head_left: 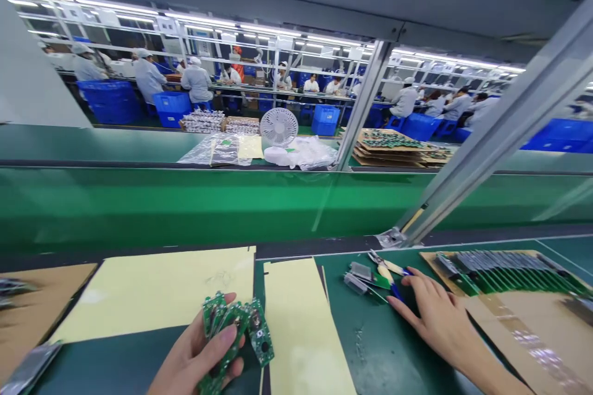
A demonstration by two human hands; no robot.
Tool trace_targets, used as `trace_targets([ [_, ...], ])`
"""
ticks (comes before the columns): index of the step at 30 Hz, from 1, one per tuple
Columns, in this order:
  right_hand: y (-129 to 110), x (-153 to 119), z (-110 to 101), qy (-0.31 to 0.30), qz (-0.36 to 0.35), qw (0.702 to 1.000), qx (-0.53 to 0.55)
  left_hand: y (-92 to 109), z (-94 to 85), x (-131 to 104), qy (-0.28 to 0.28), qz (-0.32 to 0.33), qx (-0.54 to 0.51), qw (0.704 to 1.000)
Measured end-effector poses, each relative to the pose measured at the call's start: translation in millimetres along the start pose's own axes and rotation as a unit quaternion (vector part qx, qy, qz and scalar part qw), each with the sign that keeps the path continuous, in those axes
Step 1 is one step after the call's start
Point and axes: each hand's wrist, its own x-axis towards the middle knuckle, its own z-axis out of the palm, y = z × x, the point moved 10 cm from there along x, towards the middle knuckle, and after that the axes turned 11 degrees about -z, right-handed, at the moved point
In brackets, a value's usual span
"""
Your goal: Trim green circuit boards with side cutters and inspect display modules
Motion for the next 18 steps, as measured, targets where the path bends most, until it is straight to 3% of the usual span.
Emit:
trace_targets([
  [6,15.8,7.6,-17.4,0.038,-0.064,0.997,-0.005,19.9,8.9,-15.0,-0.012,0.072,-0.039,0.997],
  [8,7.1,18.1,-29.2,0.047,-0.081,0.996,0.002,25.0,7.5,-18.4,-0.010,0.078,-0.039,0.996],
  [10,-29.6,27.9,-43.5,0.076,-0.122,0.989,0.023,27.5,5.8,-20.0,-0.007,0.068,-0.051,0.996],
  [12,-93.9,33.2,-50.6,0.093,-0.202,0.972,0.078,27.0,5.3,-19.2,-0.011,0.045,-0.068,0.997],
  [15,-200.5,30.8,-33.9,0.033,-0.342,0.931,0.120,27.1,-0.3,-15.9,-0.003,0.026,-0.116,0.993],
  [16,-225.1,29.7,-27.7,0.026,-0.368,0.921,0.121,28.1,-3.8,-15.0,0.006,0.026,-0.134,0.991],
  [18,-248.0,35.0,-16.3,0.031,-0.362,0.921,0.142,32.4,-10.6,-14.6,0.022,0.035,-0.161,0.986],
])
